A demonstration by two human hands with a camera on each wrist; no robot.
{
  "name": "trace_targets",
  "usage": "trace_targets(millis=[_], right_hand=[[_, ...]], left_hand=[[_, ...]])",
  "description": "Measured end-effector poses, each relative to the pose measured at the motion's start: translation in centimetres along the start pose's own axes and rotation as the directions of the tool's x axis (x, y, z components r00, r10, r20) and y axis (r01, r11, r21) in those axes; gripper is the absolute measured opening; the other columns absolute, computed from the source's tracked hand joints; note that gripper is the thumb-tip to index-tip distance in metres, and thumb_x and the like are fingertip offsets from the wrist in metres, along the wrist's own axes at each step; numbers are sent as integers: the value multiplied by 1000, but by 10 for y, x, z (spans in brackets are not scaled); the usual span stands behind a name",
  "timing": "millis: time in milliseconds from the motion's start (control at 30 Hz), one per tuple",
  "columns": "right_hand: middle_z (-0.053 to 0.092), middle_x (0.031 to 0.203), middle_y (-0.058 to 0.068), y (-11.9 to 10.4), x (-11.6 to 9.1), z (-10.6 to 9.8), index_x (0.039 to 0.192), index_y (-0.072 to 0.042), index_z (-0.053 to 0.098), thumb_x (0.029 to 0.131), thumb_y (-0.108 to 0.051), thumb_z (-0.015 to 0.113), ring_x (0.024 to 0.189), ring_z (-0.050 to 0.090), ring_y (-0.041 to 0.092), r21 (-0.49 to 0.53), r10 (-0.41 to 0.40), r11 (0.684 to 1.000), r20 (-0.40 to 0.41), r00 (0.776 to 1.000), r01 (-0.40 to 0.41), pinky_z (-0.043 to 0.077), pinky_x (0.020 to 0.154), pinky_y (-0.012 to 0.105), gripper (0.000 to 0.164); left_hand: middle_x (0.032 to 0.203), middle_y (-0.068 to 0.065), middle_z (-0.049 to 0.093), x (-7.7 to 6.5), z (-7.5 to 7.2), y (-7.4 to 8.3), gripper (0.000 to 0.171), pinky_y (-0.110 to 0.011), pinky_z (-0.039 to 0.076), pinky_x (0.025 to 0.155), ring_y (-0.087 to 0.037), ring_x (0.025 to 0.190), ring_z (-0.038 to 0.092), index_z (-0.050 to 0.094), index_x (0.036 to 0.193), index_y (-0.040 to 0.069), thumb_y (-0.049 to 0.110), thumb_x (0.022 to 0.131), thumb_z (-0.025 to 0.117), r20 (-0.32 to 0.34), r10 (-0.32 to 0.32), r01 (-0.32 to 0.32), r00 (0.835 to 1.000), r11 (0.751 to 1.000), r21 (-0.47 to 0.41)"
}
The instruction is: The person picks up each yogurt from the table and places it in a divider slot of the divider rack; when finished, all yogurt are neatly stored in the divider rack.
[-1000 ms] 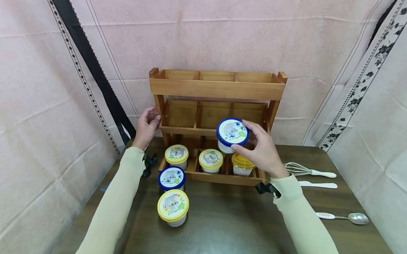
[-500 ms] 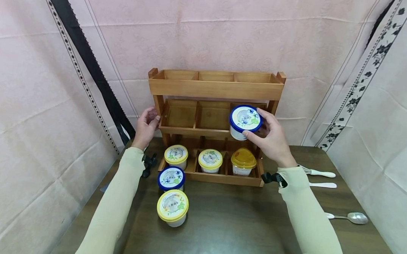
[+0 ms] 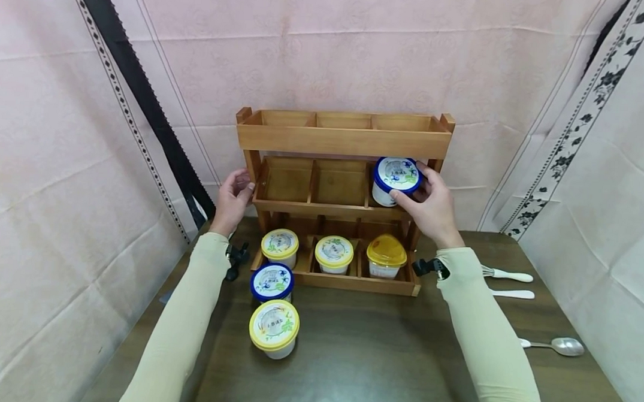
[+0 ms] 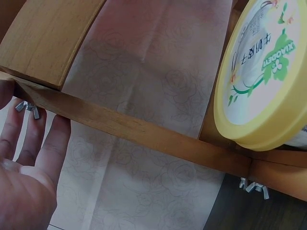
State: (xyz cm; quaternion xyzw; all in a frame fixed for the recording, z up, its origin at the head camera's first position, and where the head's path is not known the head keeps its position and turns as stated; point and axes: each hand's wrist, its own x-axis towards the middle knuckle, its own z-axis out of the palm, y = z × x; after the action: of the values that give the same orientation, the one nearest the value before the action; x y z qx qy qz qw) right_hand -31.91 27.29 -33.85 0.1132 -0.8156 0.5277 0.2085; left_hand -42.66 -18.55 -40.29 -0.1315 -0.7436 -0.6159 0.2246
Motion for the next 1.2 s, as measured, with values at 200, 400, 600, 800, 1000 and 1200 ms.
trace_targets(millis=[200,400,600,800,1000,1200], right_hand=[[44,164,13,16,3,7,166,-13,31,92,-28,84,147,51,31,-6,27,1000,11,1000,-27,49,112,35,93],[42,163,19,18,-1,9,165,-8,32,93,-28,83,147,50,39,-63,-4,998,-18,1000,3,46,116,47,91],[40,162,18,16,-6,10,164,-6,35,90,-33,86,149,47,37,-124,-14,992,-22,1000,11,42,118,53,93],[37,166,18,16,-6,10,164,-8,35,89,-38,86,152,42,38,-171,-25,985,-2,1000,24,41,120,55,96],[34,168,16,15,-10,9,165,-9,35,89,-33,87,154,39,36,-153,-38,987,8,999,39,39,121,55,96],[32,170,12,12,-18,7,164,-9,36,90,-28,86,154,40,36,-120,-57,991,2,998,57,41,120,52,92]], left_hand=[[135,-14,62,0,0,1,38,-51,44,120,-31,130,59,59,145,15,14,107,63,4,7,-7,1000,1000,-5],[136,-11,62,1,1,2,38,-49,45,119,-28,129,59,59,145,18,17,107,63,9,12,-12,1000,1000,4],[135,-11,62,0,0,1,38,-50,46,119,-28,129,59,59,145,19,16,108,62,8,16,-16,1000,1000,6],[134,-12,62,0,0,0,37,-49,46,118,-28,129,59,59,145,18,15,108,62,12,10,-10,1000,1000,-3],[134,-11,61,1,0,-1,37,-49,46,118,-28,128,59,59,144,19,15,108,62,19,2,-2,1000,1000,-14],[134,-12,61,1,0,0,38,-49,46,118,-29,129,59,59,145,18,15,107,62,16,2,-1,1000,1000,-19]])
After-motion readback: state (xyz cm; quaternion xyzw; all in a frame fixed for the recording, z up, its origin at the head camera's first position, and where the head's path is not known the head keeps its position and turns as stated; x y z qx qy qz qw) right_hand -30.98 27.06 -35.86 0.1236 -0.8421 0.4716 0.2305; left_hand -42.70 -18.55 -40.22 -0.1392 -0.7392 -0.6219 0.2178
